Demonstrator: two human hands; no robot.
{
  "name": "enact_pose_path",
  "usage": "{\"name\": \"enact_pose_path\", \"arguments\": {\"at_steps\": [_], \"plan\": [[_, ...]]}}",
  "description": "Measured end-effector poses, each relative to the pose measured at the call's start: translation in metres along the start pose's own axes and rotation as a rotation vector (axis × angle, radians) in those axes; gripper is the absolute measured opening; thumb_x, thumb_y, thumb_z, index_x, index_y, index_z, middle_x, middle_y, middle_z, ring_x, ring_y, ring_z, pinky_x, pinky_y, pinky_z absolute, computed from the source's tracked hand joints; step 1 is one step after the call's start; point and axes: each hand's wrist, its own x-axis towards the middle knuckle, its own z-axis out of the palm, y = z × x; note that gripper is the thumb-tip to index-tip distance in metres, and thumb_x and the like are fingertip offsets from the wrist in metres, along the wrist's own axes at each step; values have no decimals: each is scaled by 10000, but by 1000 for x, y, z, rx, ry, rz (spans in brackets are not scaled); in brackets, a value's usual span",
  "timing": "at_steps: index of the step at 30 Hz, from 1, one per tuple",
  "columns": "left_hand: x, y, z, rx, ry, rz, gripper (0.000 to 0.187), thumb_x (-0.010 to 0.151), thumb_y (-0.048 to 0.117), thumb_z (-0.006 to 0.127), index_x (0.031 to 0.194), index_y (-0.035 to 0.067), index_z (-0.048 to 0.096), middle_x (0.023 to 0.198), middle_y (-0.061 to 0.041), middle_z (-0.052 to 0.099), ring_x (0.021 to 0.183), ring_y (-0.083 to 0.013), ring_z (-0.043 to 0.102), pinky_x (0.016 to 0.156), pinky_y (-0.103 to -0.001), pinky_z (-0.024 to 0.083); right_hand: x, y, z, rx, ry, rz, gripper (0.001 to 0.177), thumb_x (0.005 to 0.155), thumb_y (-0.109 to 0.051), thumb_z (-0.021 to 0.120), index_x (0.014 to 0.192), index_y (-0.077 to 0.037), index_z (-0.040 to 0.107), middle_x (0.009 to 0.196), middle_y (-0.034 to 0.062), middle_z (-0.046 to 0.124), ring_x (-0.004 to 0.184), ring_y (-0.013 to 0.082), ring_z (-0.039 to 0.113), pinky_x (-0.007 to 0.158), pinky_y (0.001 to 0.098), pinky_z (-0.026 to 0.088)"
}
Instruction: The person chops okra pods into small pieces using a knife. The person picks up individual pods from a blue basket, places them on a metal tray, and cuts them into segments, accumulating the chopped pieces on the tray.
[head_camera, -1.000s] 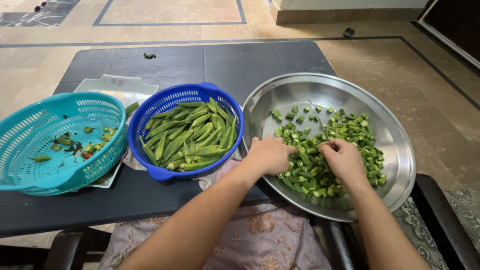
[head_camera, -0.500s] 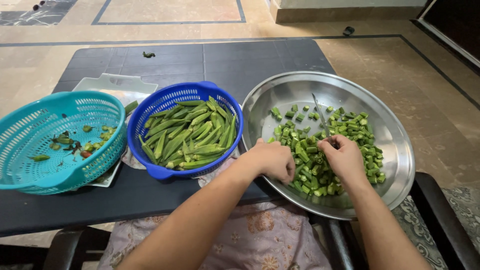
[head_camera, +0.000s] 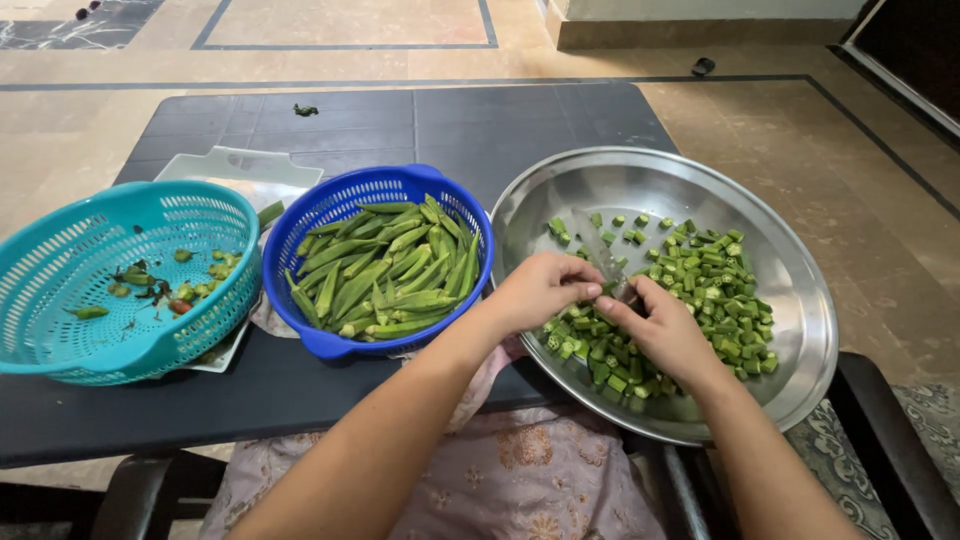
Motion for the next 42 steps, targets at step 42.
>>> {"name": "enact_pose_path", "arguments": {"at_steps": [42], "plan": [[-14, 29, -1, 361, 160, 195, 323, 769, 212, 757, 1074, 106, 775, 1013, -135, 727, 1008, -302, 682, 890, -403, 542, -7, -30, -55, -551, 195, 185, 569, 977, -622, 497, 1005, -158, 826, 915, 152, 765, 898, 369, 713, 767, 469, 538]]}}
